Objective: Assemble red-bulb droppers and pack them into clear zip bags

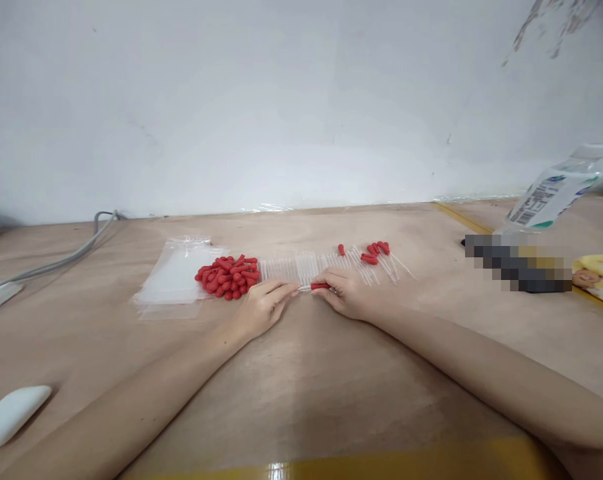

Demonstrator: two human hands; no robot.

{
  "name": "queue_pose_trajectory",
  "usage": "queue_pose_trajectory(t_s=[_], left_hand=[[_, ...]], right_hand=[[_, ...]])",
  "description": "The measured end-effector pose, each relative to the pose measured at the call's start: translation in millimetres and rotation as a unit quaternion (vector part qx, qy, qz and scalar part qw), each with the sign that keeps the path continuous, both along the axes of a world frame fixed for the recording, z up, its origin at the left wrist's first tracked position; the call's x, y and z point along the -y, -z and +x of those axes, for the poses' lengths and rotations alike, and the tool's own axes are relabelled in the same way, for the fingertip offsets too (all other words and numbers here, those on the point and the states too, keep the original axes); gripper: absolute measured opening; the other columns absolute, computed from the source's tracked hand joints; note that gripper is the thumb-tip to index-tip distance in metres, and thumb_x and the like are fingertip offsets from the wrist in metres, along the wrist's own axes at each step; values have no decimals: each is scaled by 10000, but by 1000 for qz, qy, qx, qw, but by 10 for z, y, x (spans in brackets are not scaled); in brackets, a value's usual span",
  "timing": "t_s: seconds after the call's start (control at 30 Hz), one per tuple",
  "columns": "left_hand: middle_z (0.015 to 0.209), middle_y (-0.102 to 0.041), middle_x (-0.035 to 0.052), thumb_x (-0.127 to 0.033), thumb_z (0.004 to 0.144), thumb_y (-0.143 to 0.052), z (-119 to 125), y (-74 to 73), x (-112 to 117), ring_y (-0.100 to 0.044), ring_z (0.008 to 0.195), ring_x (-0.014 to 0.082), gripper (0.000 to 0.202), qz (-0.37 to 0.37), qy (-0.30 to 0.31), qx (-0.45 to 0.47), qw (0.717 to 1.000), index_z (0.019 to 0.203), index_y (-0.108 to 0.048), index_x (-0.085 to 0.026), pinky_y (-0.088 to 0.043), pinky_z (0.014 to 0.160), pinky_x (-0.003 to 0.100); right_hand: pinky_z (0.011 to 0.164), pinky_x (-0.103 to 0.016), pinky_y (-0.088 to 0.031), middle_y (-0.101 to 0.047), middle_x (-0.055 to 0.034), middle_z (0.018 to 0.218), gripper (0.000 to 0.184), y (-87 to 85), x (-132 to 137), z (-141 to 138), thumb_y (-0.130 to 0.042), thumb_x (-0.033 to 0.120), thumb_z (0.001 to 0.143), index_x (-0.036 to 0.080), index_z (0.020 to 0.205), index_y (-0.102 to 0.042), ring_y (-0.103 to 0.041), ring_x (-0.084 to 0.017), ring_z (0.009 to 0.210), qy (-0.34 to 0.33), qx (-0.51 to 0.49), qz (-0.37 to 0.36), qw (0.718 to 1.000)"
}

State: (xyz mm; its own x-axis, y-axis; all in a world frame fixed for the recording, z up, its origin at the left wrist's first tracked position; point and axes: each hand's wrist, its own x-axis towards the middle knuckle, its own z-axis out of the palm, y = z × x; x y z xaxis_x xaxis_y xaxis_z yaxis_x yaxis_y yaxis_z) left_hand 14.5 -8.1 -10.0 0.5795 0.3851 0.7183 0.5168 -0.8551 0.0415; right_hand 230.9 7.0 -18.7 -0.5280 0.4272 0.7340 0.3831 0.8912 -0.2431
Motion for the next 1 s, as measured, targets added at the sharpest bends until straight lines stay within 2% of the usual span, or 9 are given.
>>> queue_pose_trajectory(t_s=[0.3, 0.47, 0.57, 0.67, 0.77, 0.9, 0.93, 1.0], left_hand=[[828, -654, 72, -123, 871, -470, -11, 26, -29, -610, 704, 141, 198, 1, 11, -8, 1000, 1006, -614, -137, -508, 607, 247], [847, -661, 68, -148, 884, -453, -13, 25, -27, -616, 716, 141, 206, -16, 11, -10, 1000, 1008, -617, -155, -512, 612, 251], [829, -664, 70, -166, 887, -455, -4, 31, -41, -618, 701, 142, 198, -24, 5, -4, 1000, 986, -625, -149, -514, 611, 254], [811, -667, 64, -185, 885, -469, 11, 31, -57, -619, 682, 137, 190, -28, -3, 14, 1000, 989, -624, -147, -512, 602, 245], [881, -668, 66, -238, 873, -505, 12, 5, -51, -625, 765, 154, 221, -33, 7, 21, 999, 1061, -596, -164, -520, 680, 272], [1055, -614, 117, -283, 858, -518, -25, -37, -31, -564, 971, 215, 358, -69, -12, 16, 997, 1180, -520, -127, -475, 849, 376], [1072, -602, 123, -275, 862, -506, -34, -42, -30, -549, 992, 222, 360, -76, -24, 15, 997, 1186, -512, -119, -464, 863, 388], [1068, -597, 119, -261, 872, -485, -45, -43, -35, -538, 994, 222, 332, -87, -39, 11, 995, 1171, -519, -121, -455, 866, 393]], right_hand=[[627, -278, -472, -591, -62, 742, 152, -17, 19, -21, -449, 239, 881, 153, 872, -574, -535, -149, 675, 17, 35, 1, 999], [643, -284, -480, -599, -68, 748, 166, -18, 16, -33, -450, 248, 881, 149, 879, -584, -547, -155, 693, 5, 40, 2, 999], [645, -285, -483, -615, -66, 757, 148, -26, 0, -23, -489, 249, 863, 155, 882, -602, -565, -155, 701, 4, 23, -25, 999], [675, -290, -485, -641, -51, 790, 124, -42, -29, -30, -539, 265, 836, 180, 879, -619, -587, -147, 724, -5, -29, -100, 995], [693, -296, -487, -651, -38, 805, 175, -111, -77, -38, -615, 320, 775, 185, 886, -607, -601, -142, 732, -5, -131, -211, 969], [645, -286, -487, -622, -2, 709, 368, -366, -206, 142, -699, 412, 656, 187, 896, -534, -605, -141, 681, 11, -282, -341, 897], [621, -278, -480, -615, 4, 690, 385, -445, -252, 243, -696, 432, 650, 191, 896, -525, -600, -138, 658, 36, -309, -351, 883], [586, -257, -454, -613, -8, 689, 349, -575, -351, 496, -650, 466, 691, 189, 871, -539, -580, -129, 634, 127, -321, -341, 874]])
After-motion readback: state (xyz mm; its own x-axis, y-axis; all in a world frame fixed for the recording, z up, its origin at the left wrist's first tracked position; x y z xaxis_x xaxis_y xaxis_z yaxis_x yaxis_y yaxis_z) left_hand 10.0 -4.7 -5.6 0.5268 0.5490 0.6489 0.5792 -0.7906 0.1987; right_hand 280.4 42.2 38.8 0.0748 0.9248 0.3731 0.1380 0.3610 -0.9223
